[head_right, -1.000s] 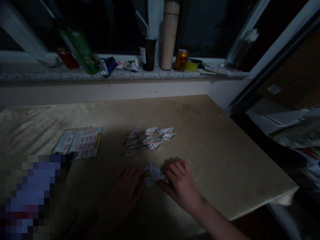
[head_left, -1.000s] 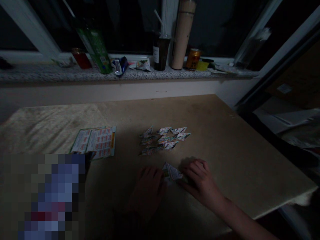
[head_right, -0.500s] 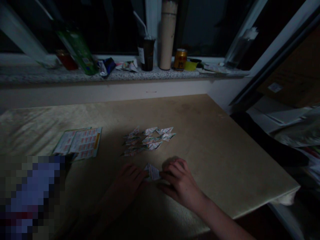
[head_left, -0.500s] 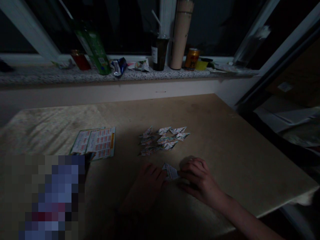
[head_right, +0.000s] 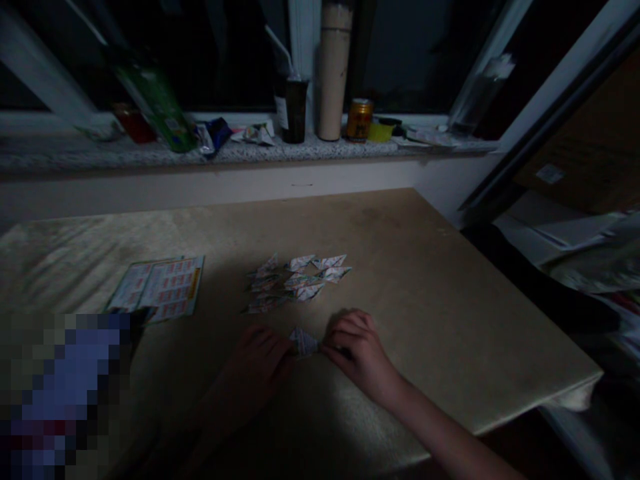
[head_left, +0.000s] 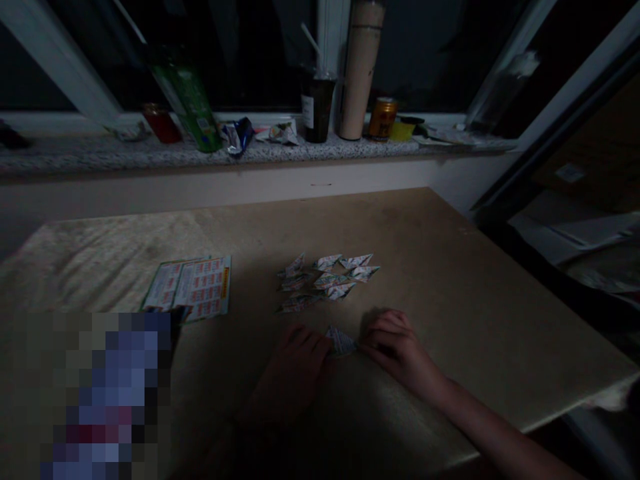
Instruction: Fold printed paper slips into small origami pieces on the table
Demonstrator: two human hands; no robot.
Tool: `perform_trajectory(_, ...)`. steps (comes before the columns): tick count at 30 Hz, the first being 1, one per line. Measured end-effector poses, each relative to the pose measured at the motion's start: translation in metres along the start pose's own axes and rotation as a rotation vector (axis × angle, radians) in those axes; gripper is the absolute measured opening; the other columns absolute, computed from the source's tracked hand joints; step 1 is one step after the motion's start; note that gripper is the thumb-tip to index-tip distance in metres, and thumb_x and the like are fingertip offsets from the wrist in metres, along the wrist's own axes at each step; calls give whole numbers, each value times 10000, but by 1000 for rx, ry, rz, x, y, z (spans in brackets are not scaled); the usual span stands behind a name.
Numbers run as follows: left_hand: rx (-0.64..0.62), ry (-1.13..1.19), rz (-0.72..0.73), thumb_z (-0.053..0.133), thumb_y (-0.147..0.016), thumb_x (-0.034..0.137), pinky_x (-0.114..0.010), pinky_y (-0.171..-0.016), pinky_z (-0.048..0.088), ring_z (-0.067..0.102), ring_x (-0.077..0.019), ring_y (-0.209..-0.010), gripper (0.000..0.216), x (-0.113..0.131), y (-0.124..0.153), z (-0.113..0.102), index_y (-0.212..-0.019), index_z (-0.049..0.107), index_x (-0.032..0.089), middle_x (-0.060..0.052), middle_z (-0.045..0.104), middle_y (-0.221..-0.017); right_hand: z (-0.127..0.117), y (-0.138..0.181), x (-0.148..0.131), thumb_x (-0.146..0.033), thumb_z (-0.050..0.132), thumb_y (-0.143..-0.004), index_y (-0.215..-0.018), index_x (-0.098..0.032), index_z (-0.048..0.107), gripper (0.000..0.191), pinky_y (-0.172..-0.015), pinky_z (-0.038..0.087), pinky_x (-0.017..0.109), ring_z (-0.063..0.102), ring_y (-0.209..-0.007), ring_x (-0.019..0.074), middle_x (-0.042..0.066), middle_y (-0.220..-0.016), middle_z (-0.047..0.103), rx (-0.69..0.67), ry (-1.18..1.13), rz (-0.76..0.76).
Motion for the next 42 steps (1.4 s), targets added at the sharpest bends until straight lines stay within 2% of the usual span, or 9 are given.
perform_trajectory(3, -13, 33, -17, 529, -866, 308, -402, -883, 353, 551, -214, -872, 151, 1, -1, -1, -919, 586, 179, -29, 645, -888, 1, -4, 3, -287, 574, -864, -669, -196, 572, 216, -791, 376, 347, 546, -770, 170, 8, -707, 602, -3, -23, 46)
perform_trajectory(15, -56, 88, -81, 433, -907, 185, -384, -857, 350, 571, -187, -865, 160, -5, -8, 3, -906, 593, 182, -19, 650, -902, 12, -4, 18, -249, 618, -821, -732, -216, 592, 99, -829, 350, 383, 527, -883, 205, 21, -847, 575, -49, 35, 163)
perform_trajectory(20, -55, 70, -77, 406, -912, 142, -420, -885, 317, 556, -207, -950, 245, -3, -8, 8, -1112, 530, 207, -23, 643, -1033, 5, -3, 7, -249, 574, -848, -851, -209, 587, 42, -860, 367, 409, 544, -917, 214, 42, -889, 602, 6, 145, 127)
perform_trajectory(25, -83, 44, -55, 398, -914, 130, -418, -878, 319, 547, -214, -981, 334, -2, -7, 15, -1230, 466, 215, -35, 637, -1082, 12, 14, -34, -185, 447, -909, -1159, -214, 550, 272, -1040, 246, 486, 520, -1114, 218, 52, -1125, 639, 28, 381, -133)
perform_trajectory(27, -87, 49, -51, 397, -919, 136, -413, -888, 317, 543, -208, -991, 354, -2, -6, 17, -1261, 445, 216, -36, 632, -1104, 26, 25, -45, -170, 436, -901, -1291, -184, 457, 391, -1076, 221, 486, 409, -1254, 226, 78, -1319, 521, -88, 424, -178)
perform_trajectory(32, -76, 37, -76, 350, -943, 173, -425, -904, 324, 547, -206, -997, 393, -5, -7, 16, -1333, 373, 211, -44, 633, -1128, 45, 36, -44, -247, 516, -824, -1423, -116, 242, 672, -1115, 170, 512, 257, -1348, 255, 103, -1459, 317, -290, 368, -57)
perform_trajectory(37, -6, -80, -124, 355, -936, 204, -407, -876, 368, 575, -207, -945, 396, -3, -5, 6, -1330, 390, 185, -61, 647, -1103, 45, 34, -37, -247, 535, -809, -1441, -141, 189, 729, -1121, 132, 527, 231, -1358, 250, 92, -1481, 264, -360, 255, -16)
perform_trajectory(40, 151, -242, -169, 361, -908, 189, -406, -903, 354, 555, -240, -1023, 386, 13, 9, -5, -1278, 463, 144, -101, 597, -1208, 43, 34, -37, -236, 517, -814, -1442, -153, 187, 714, -1123, 100, 532, 230, -1359, 241, 89, -1479, 270, -366, 222, -10)
perform_trajectory(42, 216, -252, -80, 373, -890, 262, -386, -976, 310, 465, -261, -1179, 440, 36, 20, -3, -1286, 449, 84, -137, 502, -1327, 43, 34, -37, -208, 514, -797, -1442, -152, 190, 724, -1123, 94, 539, 231, -1359, 244, 94, -1480, 265, -371, 211, -19)
Point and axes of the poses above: each hand's wrist, its own y-axis away from the middle knuckle, its own z-axis out of the palm, x = y × z, the point moved 9 cm from there along -y, towards the middle knuckle
